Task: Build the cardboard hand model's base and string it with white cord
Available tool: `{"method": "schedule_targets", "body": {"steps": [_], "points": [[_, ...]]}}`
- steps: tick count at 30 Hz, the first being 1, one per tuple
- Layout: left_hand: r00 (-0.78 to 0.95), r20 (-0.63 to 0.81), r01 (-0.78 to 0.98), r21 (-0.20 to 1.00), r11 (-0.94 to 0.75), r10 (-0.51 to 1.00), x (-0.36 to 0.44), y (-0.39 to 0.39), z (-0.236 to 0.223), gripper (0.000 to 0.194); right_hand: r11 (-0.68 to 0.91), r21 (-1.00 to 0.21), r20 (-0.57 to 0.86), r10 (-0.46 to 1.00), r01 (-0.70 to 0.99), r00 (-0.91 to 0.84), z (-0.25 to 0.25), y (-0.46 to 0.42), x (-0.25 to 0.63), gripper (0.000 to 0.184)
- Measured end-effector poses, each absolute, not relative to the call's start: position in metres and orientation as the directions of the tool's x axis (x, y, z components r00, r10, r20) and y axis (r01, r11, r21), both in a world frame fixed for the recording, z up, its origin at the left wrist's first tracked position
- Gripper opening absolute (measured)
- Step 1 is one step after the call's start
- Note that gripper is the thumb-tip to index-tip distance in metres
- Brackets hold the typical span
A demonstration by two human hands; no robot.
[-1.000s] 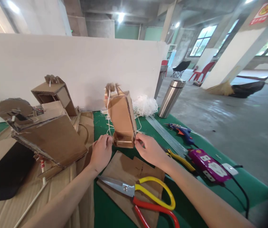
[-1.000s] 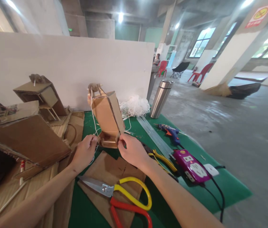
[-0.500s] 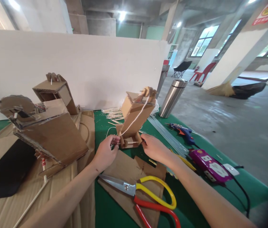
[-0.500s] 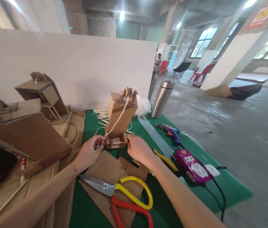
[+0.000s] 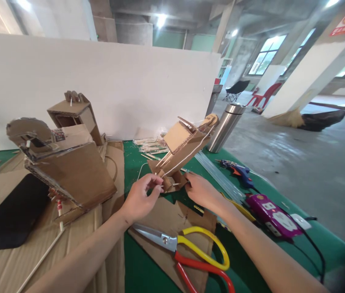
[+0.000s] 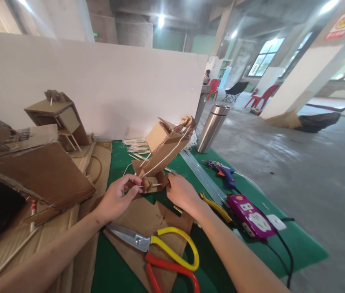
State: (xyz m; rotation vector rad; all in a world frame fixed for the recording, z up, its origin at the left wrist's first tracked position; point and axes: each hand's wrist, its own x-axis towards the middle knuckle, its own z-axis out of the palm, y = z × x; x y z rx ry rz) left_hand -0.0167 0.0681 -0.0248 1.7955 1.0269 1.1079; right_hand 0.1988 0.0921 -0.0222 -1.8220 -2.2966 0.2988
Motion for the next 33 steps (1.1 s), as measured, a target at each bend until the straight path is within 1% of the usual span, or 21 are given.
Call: {"method": "schedule_targets", "body": {"steps": [2,4,6,8,10,11,13,15,18,22,24,29,33], "points": [[0.300,0.303,0.217,0.902,-0.374,0.904,-0.017,0.069,-0.025,0.009,0.212,-0.274,0.020,0.976,0.938,-0.215,-0.022,0.091,0.198,0.014],[0.302,0.309,0.219,0.898,-0.381,0.902,-0.017,0.069,-0.026,0.008,0.189,-0.286,0.041,0.982,0.939,-0.185,-0.021,0.088,0.197,0.017],[0.297,0.318,0.251,0.884,-0.395,0.900,-0.017,0.070,-0.026,0.008,0.179,-0.335,0.140,0.980,0.925,-0.139,-0.018,0.084,0.195,0.029],[0.281,0.337,0.316,0.852,-0.418,0.899,-0.017,0.070,-0.026,0.009,0.260,-0.389,0.284,0.946,0.884,-0.154,-0.013,0.079,0.191,0.037],[0.271,0.357,0.393,0.806,-0.441,0.894,-0.018,0.070,-0.025,0.011,0.414,-0.386,0.379,0.886,0.825,-0.267,-0.008,0.072,0.185,0.034],[0.274,0.361,0.429,0.784,-0.449,0.891,-0.018,0.069,-0.024,0.013,0.487,-0.371,0.391,0.854,0.791,-0.343,-0.006,0.069,0.182,0.031],[0.290,0.360,0.477,0.749,-0.460,0.887,-0.018,0.069,-0.025,0.018,0.587,-0.348,0.365,0.803,0.731,-0.471,-0.004,0.063,0.174,0.029],[0.291,0.362,0.503,0.729,-0.463,0.886,-0.018,0.070,-0.026,0.025,0.625,-0.336,0.331,0.779,0.705,-0.532,-0.005,0.059,0.168,0.032],[0.291,0.370,0.537,0.700,-0.471,0.882,-0.018,0.070,-0.027,0.036,0.618,-0.298,0.333,0.781,0.727,-0.528,-0.013,0.059,0.161,0.031],[0.367,0.366,0.596,0.614,-0.518,0.855,-0.018,0.069,-0.025,0.042,0.624,-0.271,0.368,0.771,0.733,-0.520,-0.022,0.063,0.159,0.023],[0.403,0.350,0.620,0.575,-0.533,0.846,-0.018,0.068,-0.023,0.044,0.624,-0.276,0.373,0.771,0.731,-0.517,-0.024,0.064,0.160,0.022],[0.387,0.320,0.676,0.540,-0.502,0.865,-0.019,0.067,-0.024,0.038,0.608,-0.270,0.360,0.783,0.747,-0.507,-0.026,0.066,0.161,0.025],[0.390,0.330,0.683,0.522,-0.511,0.860,-0.020,0.068,-0.028,0.038,0.583,-0.219,0.340,0.797,0.783,-0.499,-0.026,0.065,0.162,0.026]]}}
